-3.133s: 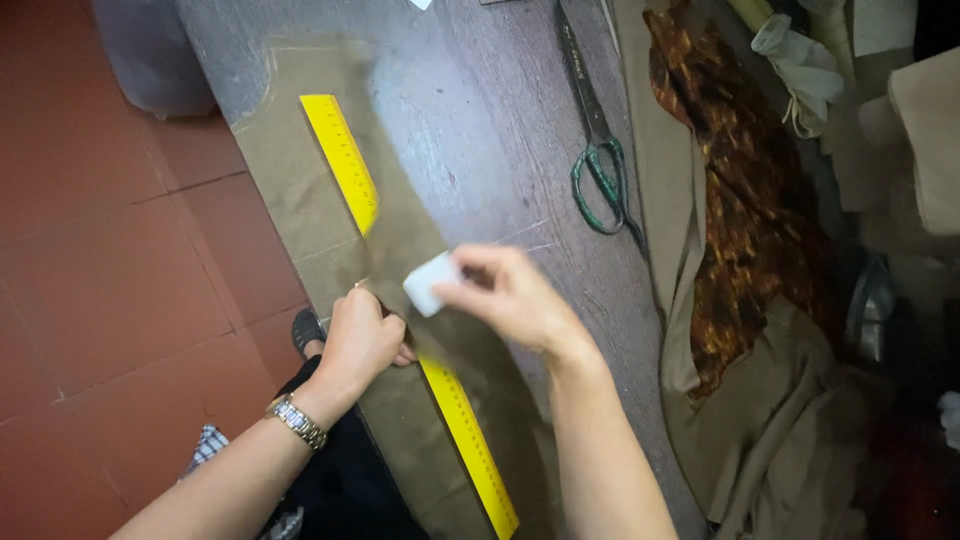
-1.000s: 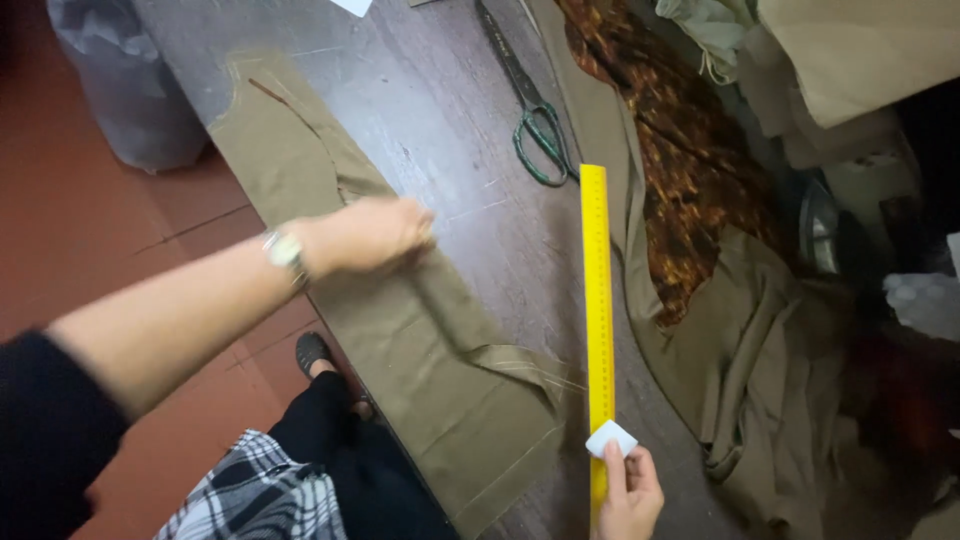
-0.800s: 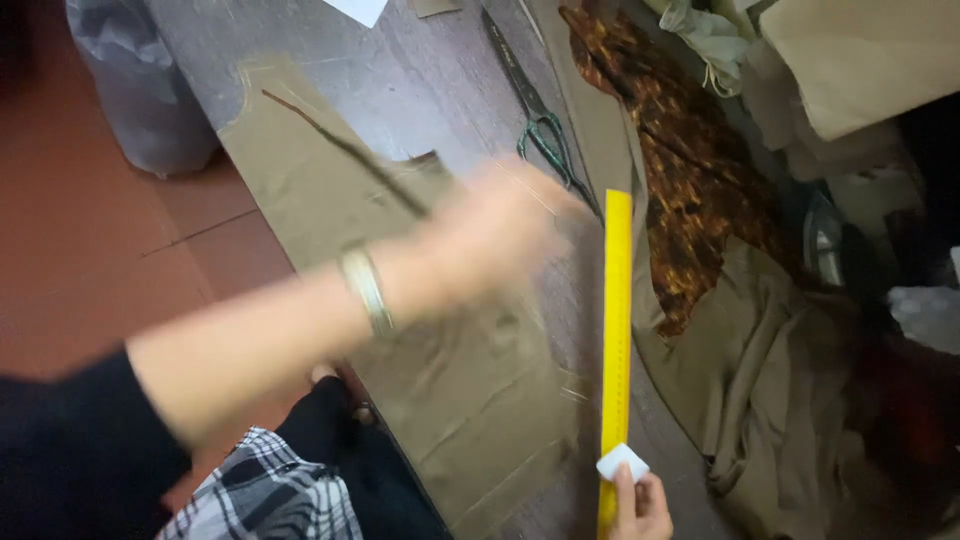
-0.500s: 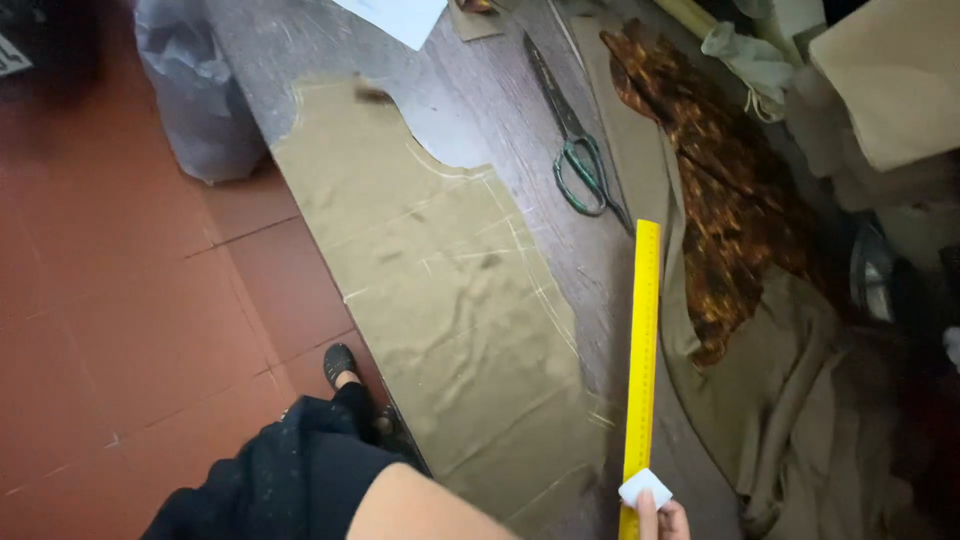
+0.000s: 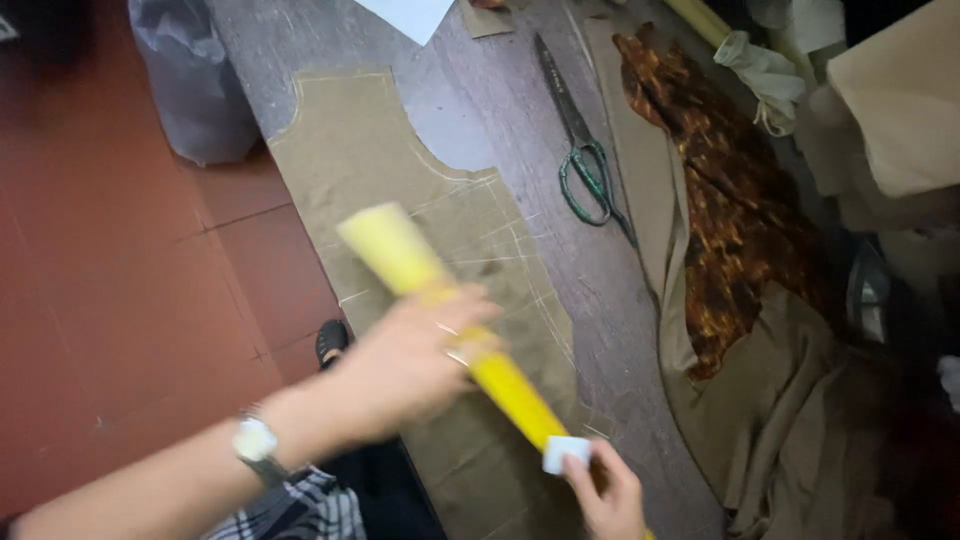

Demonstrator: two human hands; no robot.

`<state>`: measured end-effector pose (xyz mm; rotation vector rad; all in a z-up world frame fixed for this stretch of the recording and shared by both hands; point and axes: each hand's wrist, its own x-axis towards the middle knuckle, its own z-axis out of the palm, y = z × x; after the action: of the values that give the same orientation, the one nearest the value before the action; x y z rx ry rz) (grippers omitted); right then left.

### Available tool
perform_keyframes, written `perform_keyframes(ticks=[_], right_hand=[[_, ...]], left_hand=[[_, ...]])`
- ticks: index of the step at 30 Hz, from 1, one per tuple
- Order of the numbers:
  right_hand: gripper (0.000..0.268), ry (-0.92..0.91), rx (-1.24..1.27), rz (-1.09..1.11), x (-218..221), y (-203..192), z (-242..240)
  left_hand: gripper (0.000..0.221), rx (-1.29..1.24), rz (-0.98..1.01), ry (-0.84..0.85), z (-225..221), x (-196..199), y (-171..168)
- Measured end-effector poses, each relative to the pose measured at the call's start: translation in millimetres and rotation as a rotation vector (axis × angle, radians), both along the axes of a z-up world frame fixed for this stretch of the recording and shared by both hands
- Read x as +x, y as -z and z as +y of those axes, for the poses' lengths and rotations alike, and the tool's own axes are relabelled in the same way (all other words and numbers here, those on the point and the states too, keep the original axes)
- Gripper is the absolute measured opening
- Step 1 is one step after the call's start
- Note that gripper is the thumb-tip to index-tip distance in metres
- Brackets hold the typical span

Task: Measuring and marking a fabric pattern piece using a ruler and tailor's chalk on a work table.

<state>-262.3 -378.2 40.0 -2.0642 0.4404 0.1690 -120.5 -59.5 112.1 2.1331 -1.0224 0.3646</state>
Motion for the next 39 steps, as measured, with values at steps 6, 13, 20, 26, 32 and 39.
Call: perform_keyframes(ticks=[6, 13, 20, 26, 32, 39], right_hand=[[0.022, -0.68, 0.116, 0.013, 96, -66, 93], [0.019, -0.715, 0.095, 0.153, 153, -58, 105], [0.018, -0.669, 0.184, -0.165, 191, -36, 158], [0.013, -0.168, 0.353, -0.156, 225, -21, 140], [0.015, -0.082, 0.308, 0.02, 250, -9, 137], [0.014, -0.079, 0.274, -0.125, 252, -17, 130]], left_hand=[[0.039, 0.4, 0.368, 0.193, 80, -9, 48], [0.047, 0.394, 0.606, -0.014, 138, 1, 54], [0.051, 0.565, 0.405, -0.161, 101, 5, 62], [0.053, 0.598, 0.662, -0.347, 126, 7, 72], [0.054, 0.665, 0.759, -0.29, 122, 5, 80], [0.054, 0.628, 0.704, -0.315, 120, 0, 86]])
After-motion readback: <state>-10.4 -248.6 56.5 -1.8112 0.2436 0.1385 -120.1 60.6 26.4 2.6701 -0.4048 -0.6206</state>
